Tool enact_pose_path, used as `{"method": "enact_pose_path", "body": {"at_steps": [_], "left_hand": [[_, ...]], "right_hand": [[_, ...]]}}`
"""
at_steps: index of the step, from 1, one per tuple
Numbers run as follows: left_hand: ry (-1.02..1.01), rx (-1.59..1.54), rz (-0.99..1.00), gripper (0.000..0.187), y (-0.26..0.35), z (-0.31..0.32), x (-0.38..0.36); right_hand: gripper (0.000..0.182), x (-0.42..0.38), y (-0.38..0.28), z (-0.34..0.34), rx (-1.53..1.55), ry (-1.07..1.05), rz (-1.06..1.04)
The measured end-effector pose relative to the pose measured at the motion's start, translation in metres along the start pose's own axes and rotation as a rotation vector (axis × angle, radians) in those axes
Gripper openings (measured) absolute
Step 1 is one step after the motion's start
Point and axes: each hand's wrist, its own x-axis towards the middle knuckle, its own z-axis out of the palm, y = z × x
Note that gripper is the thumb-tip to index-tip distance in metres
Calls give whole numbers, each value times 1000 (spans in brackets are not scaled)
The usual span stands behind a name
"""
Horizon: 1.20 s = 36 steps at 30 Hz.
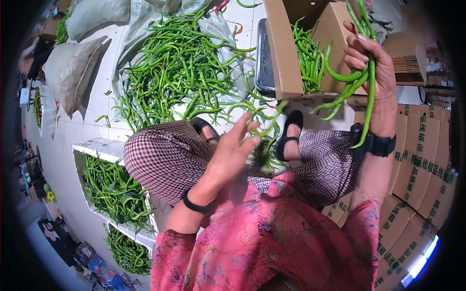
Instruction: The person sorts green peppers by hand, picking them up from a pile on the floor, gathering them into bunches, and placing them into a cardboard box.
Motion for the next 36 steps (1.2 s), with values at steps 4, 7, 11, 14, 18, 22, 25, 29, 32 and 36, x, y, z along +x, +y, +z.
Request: {"method": "enact_pose_path", "body": {"at_steps": [4,7,11,14,18,22,25,29,32,36], "left_hand": [[-32,-98,129,51,54,-34,-55],[118,-120,395,45,78,-87,-98],[508,-77,447,40,79,-153,-81],[581,-155,192,35,38,-187,-37],[482,-197,-39,33,-68,-205,20],[384,-105,-285,32,-128,-176,53],[217,-89,-274,29,-188,-177,69],[365,52,-229,29,-234,-174,87],[484,242,-208,29,-208,-181,102],[626,576,7,31,-186,-210,133]], "right_hand": [[55,10,5,-37,-271,554,156],[57,15,-1,-97,-836,696,47],[46,-1,10,20,-938,316,-107],[25,-27,67,103,-882,60,87],[19,-4,197,65,-902,-173,327],[26,16,320,-31,-1415,-125,113],[27,30,365,-65,-1581,-48,199],[29,40,410,-86,-1769,-67,172],[19,38,436,-108,-1893,-112,26],[21,31,441,-111,-1983,-157,36]]}}
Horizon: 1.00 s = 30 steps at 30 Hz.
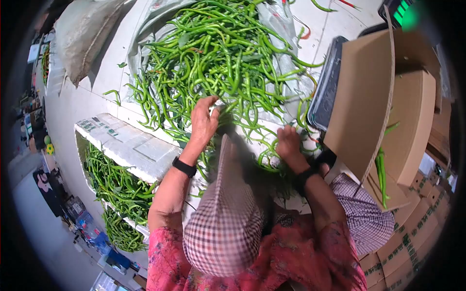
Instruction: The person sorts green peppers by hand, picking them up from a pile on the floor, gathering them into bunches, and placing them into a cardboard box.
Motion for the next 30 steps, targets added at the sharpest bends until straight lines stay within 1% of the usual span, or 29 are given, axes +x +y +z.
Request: {"method": "enact_pose_path", "body": {"at_steps": [1,2,3,4,5,6,7,9,11,12,13,15,16,17,19,20,21,23,24,25,27,28,29,30], "left_hand": [[50,43,19,32,-3,-2,13],[115,30,57,30,-6,-3,26],[168,93,69,32,-15,-1,39],[204,136,71,34,-17,-3,50],[237,180,73,36,-19,-6,60],[331,206,174,40,-32,-5,71],[353,244,173,40,-33,-8,80],[280,234,146,44,-27,-19,98],[288,281,297,49,-14,-28,117],[280,286,314,53,-7,-33,129],[287,274,343,54,-3,-36,143],[277,301,387,55,0,-44,176],[290,349,371,57,-6,-46,193],[287,354,340,60,-14,-50,210],[232,324,185,64,-36,-53,243],[283,391,206,68,-49,-53,254],[314,403,231,66,-54,-55,263],[235,286,41,70,-54,-60,282],[229,235,-5,79,-62,-61,293],[229,234,-7,79,-71,-61,302],[233,246,-55,88,-82,-56,320],[162,250,-101,96,-86,-55,325],[162,244,-102,96,-90,-51,330],[88,238,-158,97,-90,-49,330]], "right_hand": [[21,2,0,-3,2,3,-15],[23,2,2,-7,82,-21,-13],[26,7,1,-15,162,-47,-10],[21,17,-3,-36,123,-159,-5],[21,26,-10,-58,124,-157,-14],[16,35,-17,-79,683,-225,217],[13,44,-23,-92,1242,-284,451],[17,61,-31,-104,1273,-230,428],[14,76,-39,-117,1243,-246,543],[14,83,-44,-115,1254,-213,566],[14,89,-44,-110,1251,-209,559],[23,101,-43,-98,1137,-44,460],[23,111,-48,-106,1108,17,452],[23,121,-50,-111,1103,24,446],[24,141,-51,-117,963,142,477],[24,151,-48,-118,926,181,434],[24,162,-50,-124,920,186,433],[25,188,-61,-142,1092,253,427],[28,201,-63,-146,1144,230,403],[28,211,-68,-147,1143,228,402],[31,229,-76,-148,1328,104,367],[36,235,-75,-142,1387,20,293],[36,240,-77,-139,1381,20,292],[38,244,-83,-139,1486,-72,337]]}}
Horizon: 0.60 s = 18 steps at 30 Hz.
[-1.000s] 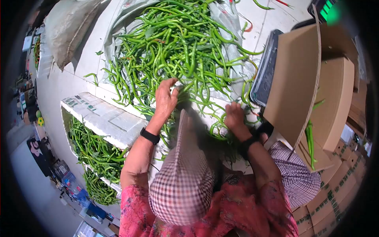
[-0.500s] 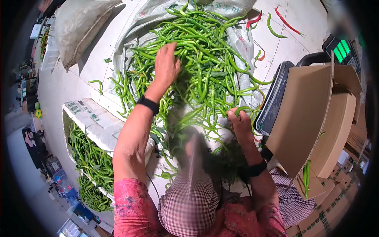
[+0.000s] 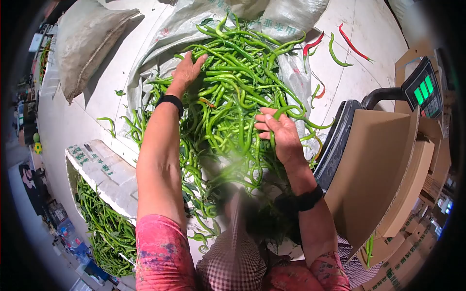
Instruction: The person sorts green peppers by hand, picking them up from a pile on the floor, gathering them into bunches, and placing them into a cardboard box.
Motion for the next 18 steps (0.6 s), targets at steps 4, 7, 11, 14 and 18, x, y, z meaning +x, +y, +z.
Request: {"method": "enact_pose_path", "body": {"at_steps": [4,7,11,14,18], "left_hand": [[-211,94,-43,105,11,-8,0],[-345,-113,73,105,6,-15,-8],[-477,-147,124,100,6,-16,-25],[-440,-172,146,101,11,-6,-29],[-663,-391,142,107,30,-21,-40]], "right_hand": [[47,15,2,10,103,-80,173],[55,33,13,15,162,-79,224],[64,59,18,14,289,-20,353],[41,81,19,15,109,-73,384],[39,80,13,26,103,-19,359]]}}
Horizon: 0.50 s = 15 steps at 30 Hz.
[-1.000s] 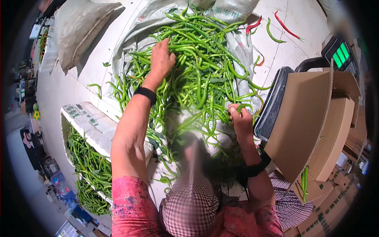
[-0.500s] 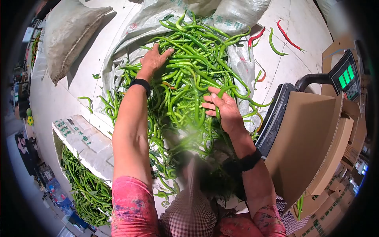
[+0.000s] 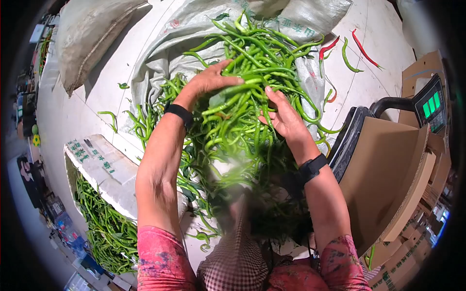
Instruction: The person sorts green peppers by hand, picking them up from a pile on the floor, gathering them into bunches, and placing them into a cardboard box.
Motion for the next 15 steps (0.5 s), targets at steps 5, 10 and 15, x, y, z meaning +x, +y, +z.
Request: {"method": "enact_pose_path", "body": {"at_steps": [5,10,15], "left_hand": [[-97,-117,58,100,7,27,-22],[-58,-105,270,97,55,30,-95],[127,38,239,103,119,63,-168]], "right_hand": [[26,-13,-2,10,275,-223,0],[32,-100,-32,21,-55,-260,-305],[36,-154,-40,-4,-72,-290,-193]]}}
